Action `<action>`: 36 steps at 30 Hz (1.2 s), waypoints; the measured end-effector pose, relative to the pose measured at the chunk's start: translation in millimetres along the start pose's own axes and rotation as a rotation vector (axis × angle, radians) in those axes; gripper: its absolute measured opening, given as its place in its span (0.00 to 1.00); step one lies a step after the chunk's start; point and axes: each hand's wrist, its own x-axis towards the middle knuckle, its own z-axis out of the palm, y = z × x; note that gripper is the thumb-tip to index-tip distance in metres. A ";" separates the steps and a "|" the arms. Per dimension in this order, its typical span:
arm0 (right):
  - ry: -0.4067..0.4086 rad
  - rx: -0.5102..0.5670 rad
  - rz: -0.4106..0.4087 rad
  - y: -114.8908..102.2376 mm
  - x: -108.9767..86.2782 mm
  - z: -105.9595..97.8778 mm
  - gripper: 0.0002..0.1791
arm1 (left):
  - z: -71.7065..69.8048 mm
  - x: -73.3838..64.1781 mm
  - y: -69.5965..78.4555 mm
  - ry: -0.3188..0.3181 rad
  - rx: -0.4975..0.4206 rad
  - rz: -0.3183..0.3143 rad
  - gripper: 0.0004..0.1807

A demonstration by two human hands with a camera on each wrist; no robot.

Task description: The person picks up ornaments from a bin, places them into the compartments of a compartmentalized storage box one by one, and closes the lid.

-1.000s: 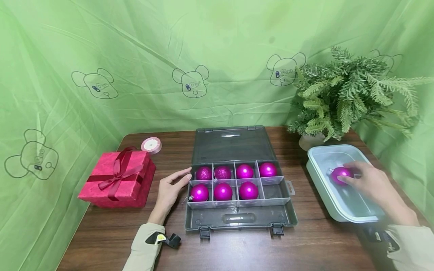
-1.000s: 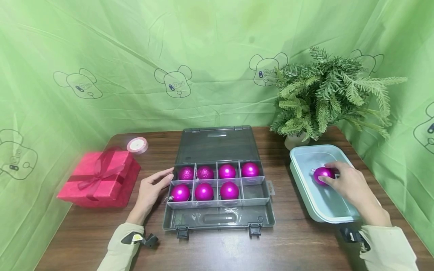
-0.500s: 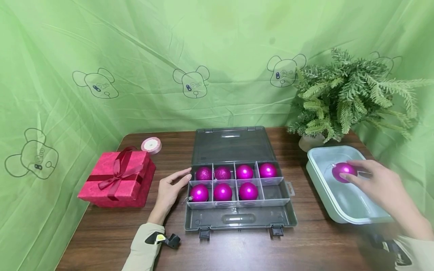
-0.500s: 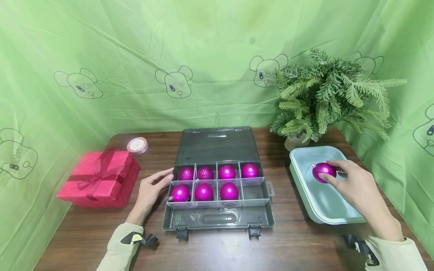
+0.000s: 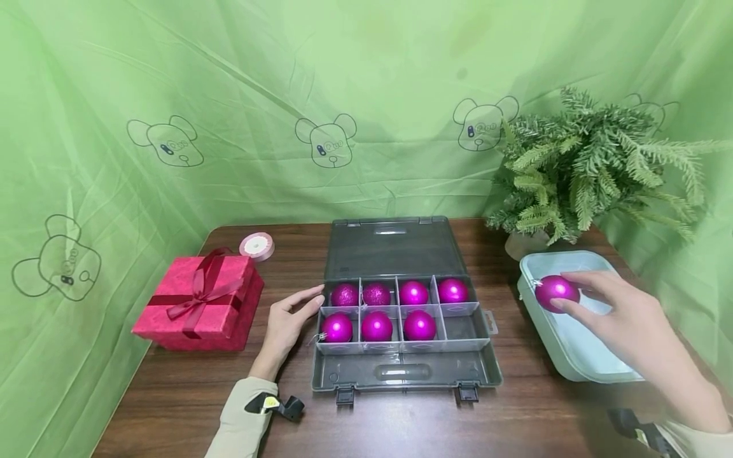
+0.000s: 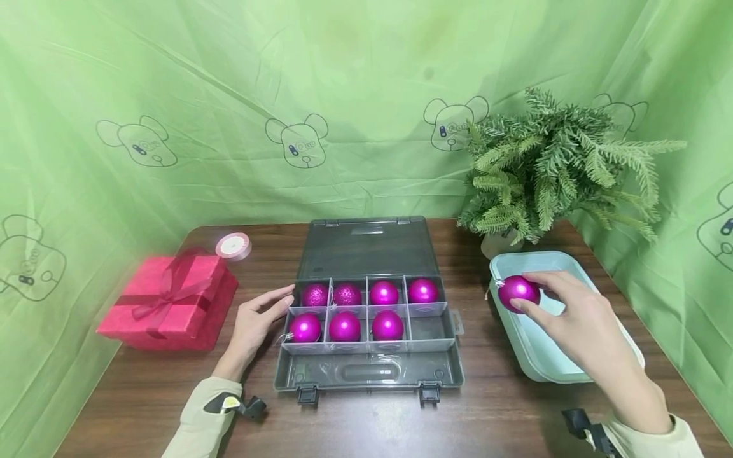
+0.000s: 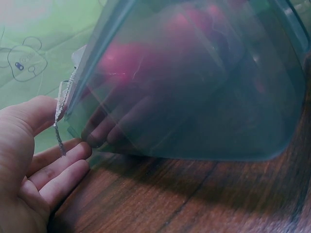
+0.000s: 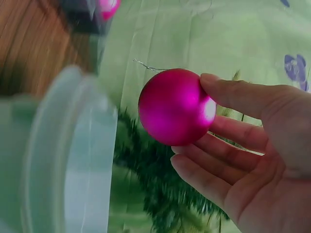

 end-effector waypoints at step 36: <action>-0.132 0.152 -0.223 -62.4 15.7 86.5 0.24 | -0.4 -0.5 -0.4 -0.007 0.007 0.017 0.16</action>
